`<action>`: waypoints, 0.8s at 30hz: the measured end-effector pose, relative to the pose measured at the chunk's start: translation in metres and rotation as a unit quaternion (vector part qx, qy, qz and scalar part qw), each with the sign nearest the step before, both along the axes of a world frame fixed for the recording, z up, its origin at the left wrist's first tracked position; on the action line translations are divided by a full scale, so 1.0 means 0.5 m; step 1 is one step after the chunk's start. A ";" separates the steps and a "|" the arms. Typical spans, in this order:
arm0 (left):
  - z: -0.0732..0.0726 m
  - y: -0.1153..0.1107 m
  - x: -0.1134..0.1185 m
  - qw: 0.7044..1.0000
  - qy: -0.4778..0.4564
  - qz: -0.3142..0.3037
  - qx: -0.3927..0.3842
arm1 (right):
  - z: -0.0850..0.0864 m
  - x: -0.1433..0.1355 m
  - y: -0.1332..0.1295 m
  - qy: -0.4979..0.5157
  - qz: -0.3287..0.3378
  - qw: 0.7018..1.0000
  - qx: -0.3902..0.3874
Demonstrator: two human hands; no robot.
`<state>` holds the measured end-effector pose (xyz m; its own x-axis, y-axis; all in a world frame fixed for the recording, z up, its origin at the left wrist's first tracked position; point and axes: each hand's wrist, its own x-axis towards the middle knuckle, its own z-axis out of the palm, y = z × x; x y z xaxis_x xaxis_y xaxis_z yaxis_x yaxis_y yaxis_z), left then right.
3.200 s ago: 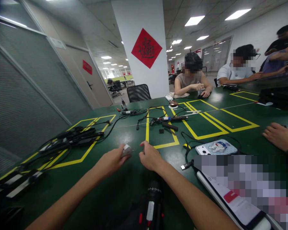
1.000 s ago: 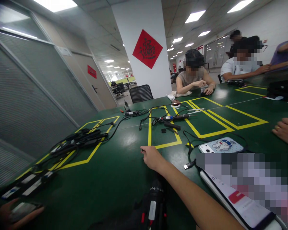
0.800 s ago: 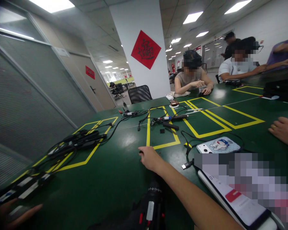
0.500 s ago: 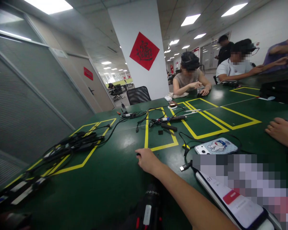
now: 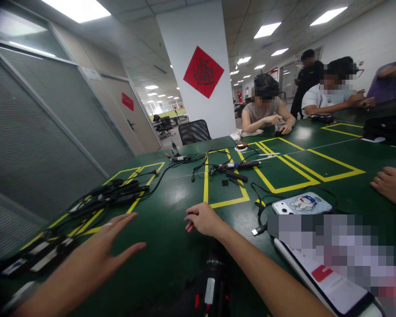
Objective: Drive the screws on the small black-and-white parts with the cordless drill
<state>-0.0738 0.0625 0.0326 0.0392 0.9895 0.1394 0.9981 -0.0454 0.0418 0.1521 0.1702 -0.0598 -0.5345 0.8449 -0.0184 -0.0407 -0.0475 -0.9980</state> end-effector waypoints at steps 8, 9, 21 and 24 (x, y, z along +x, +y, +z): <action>-0.056 0.109 0.234 0.972 -0.059 -0.226 0.000 | 0.013 0.019 -0.017 0.054 -0.025 0.998 0.029; -0.062 0.114 0.233 0.971 -0.064 -0.232 -0.003 | 0.011 0.022 -0.015 0.056 -0.032 0.998 0.021; -0.078 0.097 0.167 0.990 -0.060 -0.130 -0.015 | -0.012 0.011 -0.019 -0.031 0.001 0.999 0.008; -0.051 0.071 0.033 0.998 -0.050 -0.037 -0.023 | -0.009 0.015 -0.036 -0.139 -0.053 0.977 0.154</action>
<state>-0.0574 0.0982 0.0072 0.1010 0.9897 0.1012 0.9826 -0.1152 0.1454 0.1595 0.1522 -0.0641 -0.4550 0.8831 0.1142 0.2446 0.2473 -0.9375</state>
